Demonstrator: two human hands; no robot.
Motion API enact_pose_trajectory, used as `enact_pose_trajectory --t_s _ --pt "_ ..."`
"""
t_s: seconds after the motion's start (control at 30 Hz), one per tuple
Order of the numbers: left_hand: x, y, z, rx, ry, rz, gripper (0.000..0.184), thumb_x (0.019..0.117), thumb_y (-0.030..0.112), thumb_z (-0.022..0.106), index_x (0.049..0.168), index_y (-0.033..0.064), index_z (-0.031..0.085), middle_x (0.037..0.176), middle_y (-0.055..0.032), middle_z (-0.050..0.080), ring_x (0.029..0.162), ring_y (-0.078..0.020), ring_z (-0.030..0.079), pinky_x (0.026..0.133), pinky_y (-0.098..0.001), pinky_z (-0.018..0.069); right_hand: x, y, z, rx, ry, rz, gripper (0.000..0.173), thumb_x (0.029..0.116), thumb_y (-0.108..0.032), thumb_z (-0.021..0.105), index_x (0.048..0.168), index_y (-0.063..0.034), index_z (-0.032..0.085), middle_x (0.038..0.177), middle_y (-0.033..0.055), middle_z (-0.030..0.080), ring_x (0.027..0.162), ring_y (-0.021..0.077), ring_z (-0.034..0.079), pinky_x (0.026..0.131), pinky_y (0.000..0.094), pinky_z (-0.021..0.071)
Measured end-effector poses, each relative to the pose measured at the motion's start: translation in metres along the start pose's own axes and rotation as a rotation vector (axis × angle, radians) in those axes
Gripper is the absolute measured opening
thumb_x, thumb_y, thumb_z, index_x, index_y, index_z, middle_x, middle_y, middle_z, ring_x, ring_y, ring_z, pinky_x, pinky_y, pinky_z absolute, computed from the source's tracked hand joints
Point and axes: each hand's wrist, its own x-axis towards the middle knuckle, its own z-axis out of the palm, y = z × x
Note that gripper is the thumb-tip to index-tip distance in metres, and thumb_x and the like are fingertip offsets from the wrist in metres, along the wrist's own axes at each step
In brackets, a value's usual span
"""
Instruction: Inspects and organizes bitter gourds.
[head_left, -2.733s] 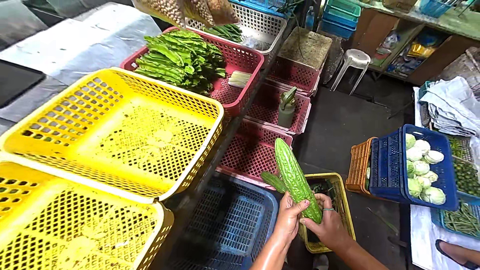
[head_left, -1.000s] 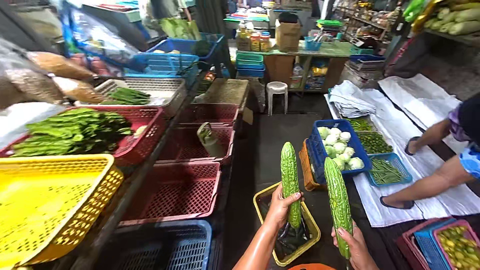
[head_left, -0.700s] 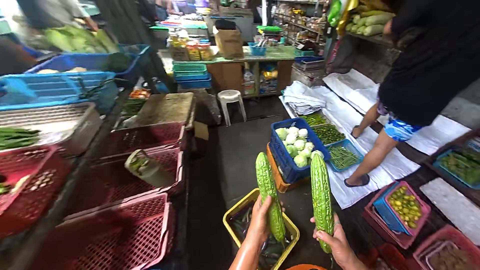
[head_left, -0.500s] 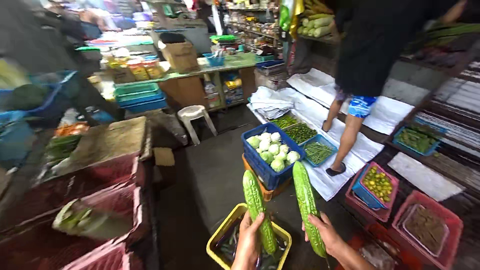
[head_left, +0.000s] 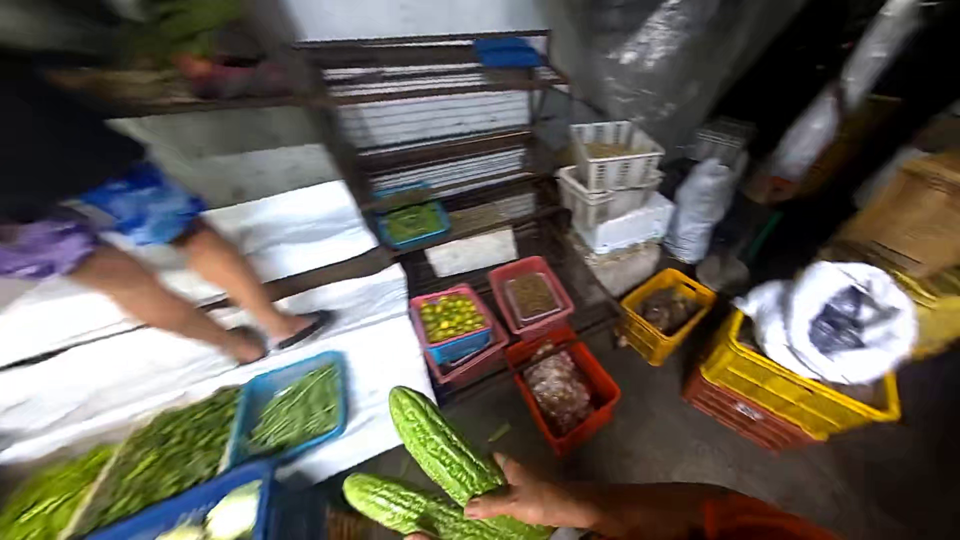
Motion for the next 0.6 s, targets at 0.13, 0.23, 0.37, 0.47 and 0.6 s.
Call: enact_pose_trajectory --t_s 0.13,0.23,0.37,0.47,0.6 --pt "-0.020 -0.036 0.057 -0.045 -0.280 -0.185 0.101 0.0793 0.087 0.053 0.141 0.0073 0.049 0.128 -0.0033 0.067 0.120 -0.0124 0.063 0.103 -0.0349 0.0538 -0.039 0.045 -0.025 -0.188 0.259 -0.005 0.075 0.0834 -0.040 0.083 0.140 0.0016 0.055 0.141 0.0268 0.054 0.130 0.0360 0.055 0.112 0.0534 0.0450" --pt "-0.027 -0.080 0.076 -0.053 -0.410 -0.205 0.106 0.0834 0.088 0.045 0.145 0.0019 0.044 0.133 -0.0061 0.065 0.125 -0.0122 0.061 0.108 -0.0335 0.0503 -0.072 0.064 -0.054 -0.152 0.320 0.044 0.076 0.0836 -0.037 0.084 0.145 -0.0050 0.052 0.143 0.0228 0.055 0.132 0.0325 0.054 0.113 0.0526 0.0446" --pt "-0.038 -0.119 0.107 -0.152 -0.537 -0.368 0.092 0.0860 0.080 0.053 0.142 0.0072 0.049 0.129 -0.0058 0.067 0.122 -0.0147 0.063 0.104 -0.0377 0.0531 -0.116 0.064 -0.093 -0.104 0.305 0.092 0.080 0.0895 -0.027 0.080 0.156 -0.0093 0.039 0.147 0.0191 0.055 0.136 0.0275 0.054 0.118 0.0490 0.0412" --pt "-0.055 -0.132 0.151 -0.174 -0.563 -0.486 0.073 0.0935 0.063 0.060 0.141 0.0082 0.049 0.123 -0.0041 0.069 0.114 -0.0117 0.066 0.098 -0.0341 0.0556 -0.148 0.080 -0.126 -0.163 0.344 0.064 0.097 0.0834 -0.026 0.085 0.162 -0.0156 0.031 0.156 0.0198 0.046 0.143 0.0320 0.046 0.120 0.0531 0.0371" --pt "-0.059 -0.172 0.205 -0.112 -0.574 -0.519 0.066 0.0812 0.051 0.081 0.128 0.0106 0.058 0.111 -0.0042 0.076 0.103 -0.0132 0.073 0.089 -0.0349 0.0622 -0.203 0.085 -0.176 -0.117 0.412 0.140 0.129 0.0757 -0.024 0.092 0.166 -0.0139 0.001 0.163 0.0257 0.031 0.148 0.0371 0.039 0.121 0.0547 0.0351"
